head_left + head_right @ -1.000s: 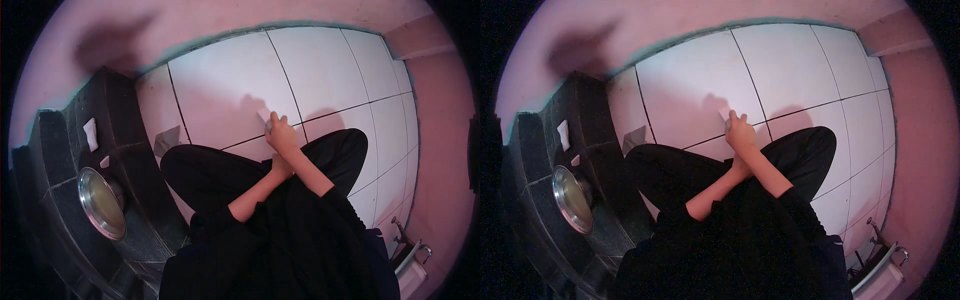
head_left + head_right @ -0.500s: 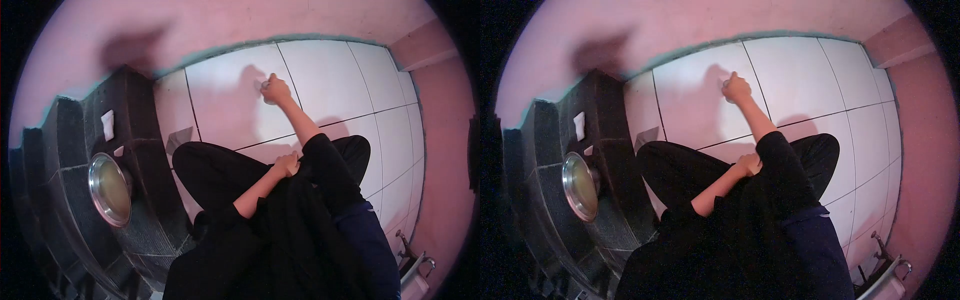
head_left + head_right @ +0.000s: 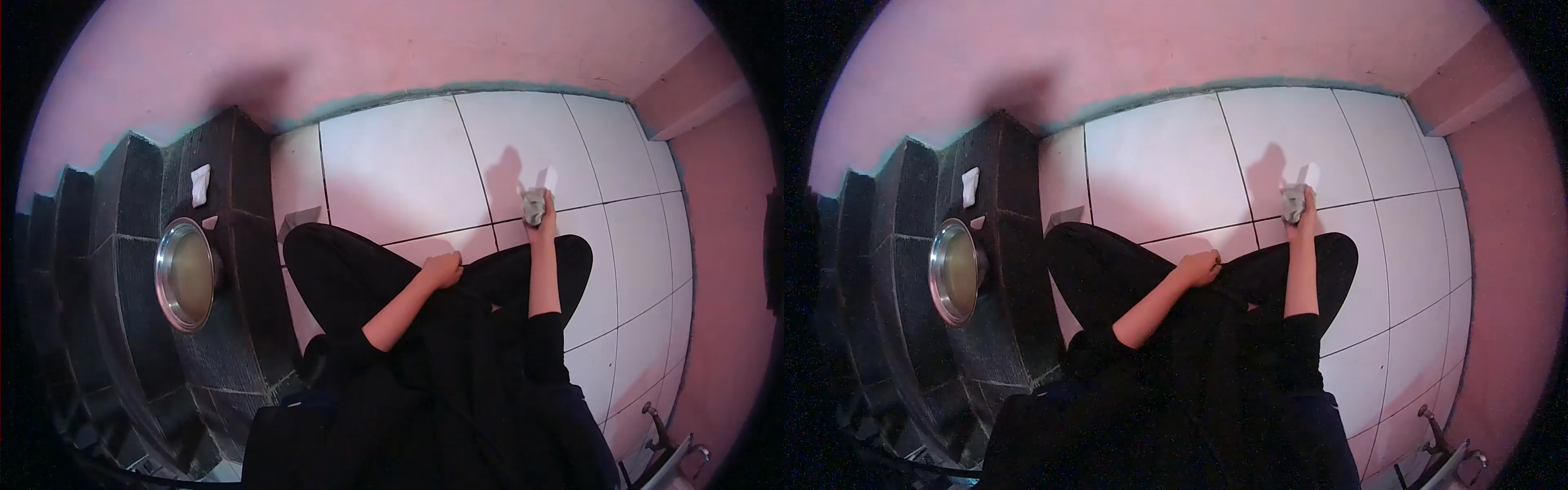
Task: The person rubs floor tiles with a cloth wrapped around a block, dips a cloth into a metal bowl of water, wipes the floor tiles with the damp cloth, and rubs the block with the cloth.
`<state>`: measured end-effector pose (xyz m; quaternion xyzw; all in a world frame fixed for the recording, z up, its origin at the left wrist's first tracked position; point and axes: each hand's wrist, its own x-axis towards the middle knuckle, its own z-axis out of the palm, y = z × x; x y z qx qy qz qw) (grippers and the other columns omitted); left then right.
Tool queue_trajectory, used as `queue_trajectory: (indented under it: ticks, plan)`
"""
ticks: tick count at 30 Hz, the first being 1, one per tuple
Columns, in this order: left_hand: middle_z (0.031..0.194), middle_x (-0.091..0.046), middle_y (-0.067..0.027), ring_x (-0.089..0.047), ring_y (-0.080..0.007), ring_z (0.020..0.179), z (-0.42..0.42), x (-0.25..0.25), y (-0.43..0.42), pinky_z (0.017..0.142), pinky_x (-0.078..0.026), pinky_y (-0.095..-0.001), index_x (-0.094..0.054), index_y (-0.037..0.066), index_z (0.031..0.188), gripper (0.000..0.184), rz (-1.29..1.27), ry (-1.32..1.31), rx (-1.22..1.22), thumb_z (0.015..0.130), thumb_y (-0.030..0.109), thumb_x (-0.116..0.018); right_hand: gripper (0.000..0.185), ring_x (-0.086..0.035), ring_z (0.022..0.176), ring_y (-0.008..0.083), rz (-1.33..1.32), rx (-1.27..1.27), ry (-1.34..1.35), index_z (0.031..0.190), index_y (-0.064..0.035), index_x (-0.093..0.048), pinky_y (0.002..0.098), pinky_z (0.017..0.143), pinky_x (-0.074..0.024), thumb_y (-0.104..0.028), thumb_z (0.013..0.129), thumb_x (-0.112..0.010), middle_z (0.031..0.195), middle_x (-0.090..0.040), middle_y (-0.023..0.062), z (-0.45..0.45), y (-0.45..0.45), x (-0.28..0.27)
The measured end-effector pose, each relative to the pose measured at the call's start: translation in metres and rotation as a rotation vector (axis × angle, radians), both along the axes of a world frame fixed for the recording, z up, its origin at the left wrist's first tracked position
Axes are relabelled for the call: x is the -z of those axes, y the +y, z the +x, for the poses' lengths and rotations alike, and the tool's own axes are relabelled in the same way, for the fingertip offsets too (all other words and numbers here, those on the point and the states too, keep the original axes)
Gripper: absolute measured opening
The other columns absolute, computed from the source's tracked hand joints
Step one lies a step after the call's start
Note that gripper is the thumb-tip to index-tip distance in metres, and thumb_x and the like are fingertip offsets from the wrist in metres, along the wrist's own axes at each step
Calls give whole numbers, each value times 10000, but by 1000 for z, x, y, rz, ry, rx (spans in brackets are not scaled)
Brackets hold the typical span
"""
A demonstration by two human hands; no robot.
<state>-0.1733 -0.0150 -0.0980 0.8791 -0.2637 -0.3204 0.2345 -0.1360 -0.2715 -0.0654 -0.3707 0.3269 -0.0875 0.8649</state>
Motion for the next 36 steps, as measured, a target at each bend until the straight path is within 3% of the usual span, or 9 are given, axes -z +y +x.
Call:
queue_trajectory:
  ticks: [3, 5, 7, 11, 16, 18, 27, 31, 36]
  plan:
    - [934, -597, -164, -577, -319, 885, 5, -4, 8, 745, -452, -438, -523, 63, 1016, 261, -131, -29, -70, 827, 242, -509, 319, -558, 670, 105, 10, 71, -61, 984, -199, -555, 242, 505, -384, -449, 789, -588, 829, -600, -38, 10, 6, 12]
    - [910, -599, -148, -579, -327, 847, 17, -43, 20, 750, -448, -420, -527, 58, 1017, 252, -233, 4, -183, 819, 208, -489, 427, -546, 824, 140, -46, 20, 79, 1076, -200, -537, 303, 625, -369, -493, 770, -587, 995, -590, -18, 8, 8, 19]
    - [887, -590, -145, -572, -288, 816, 29, -82, 43, 747, -450, -367, -531, 36, 999, 207, -468, -43, -356, 828, 151, -504, 424, -539, 823, 144, -34, -7, 50, 1072, -204, -539, 325, 651, -365, -486, 761, -595, 966, -590, -28, 8, 4, 24]
    - [924, -564, -144, -549, -243, 827, 65, -129, 117, 772, -439, -337, -544, 15, 1002, 184, -535, -403, -531, 846, 107, -510, 408, -524, 854, 148, -17, 10, 122, 1068, -222, -543, 341, 688, -350, -475, 753, -601, 983, -584, -26, 9, 2, 28]
    - [957, -561, -151, -542, -285, 885, 101, -160, 214, 789, -435, -363, -546, 19, 1016, 215, -302, -682, -668, 840, 140, -520, 410, -524, 841, 143, -44, -15, 156, 1052, -220, -552, 340, 686, -337, -487, 745, -599, 969, -587, -29, 11, 8, 23]
    - [1006, -549, -160, -528, -320, 937, 106, -163, 238, 810, -427, -396, -542, 31, 1033, 250, 38, -803, -651, 833, 179, -530, 399, -532, 818, 142, -44, -16, 147, 1050, -206, -553, 329, 666, -353, -472, 756, -595, 951, -592, -25, 11, 11, 18]
    - [1105, -517, -175, -438, -354, 1125, 126, -137, 272, 925, -382, -420, -527, 33, 1073, 399, 199, -854, -541, 751, 250, -617, 312, -574, 677, 111, -25, -88, 114, 1006, -181, -564, 248, 467, -371, -404, 788, -578, 860, -625, -21, 16, 9, 28]
    - [1280, -380, -208, -298, -419, 1235, 145, -145, 281, 965, -307, -520, -420, 24, 1209, 566, 500, -917, -727, 758, 313, -603, 306, -567, 700, 114, -70, -127, 127, 1002, -205, -563, 247, 474, -359, -414, 778, -582, 886, -616, -34, 16, 5, 37]
    - [1337, -269, -277, -232, -463, 1254, 182, -165, 329, 984, -252, -553, -352, -15, 1260, 598, 658, -847, -1085, 781, 278, -557, 351, -566, 717, 121, -70, -66, 184, 1026, -206, -565, 259, 523, -367, -443, 768, -582, 906, -609, -43, 21, 0, 50]
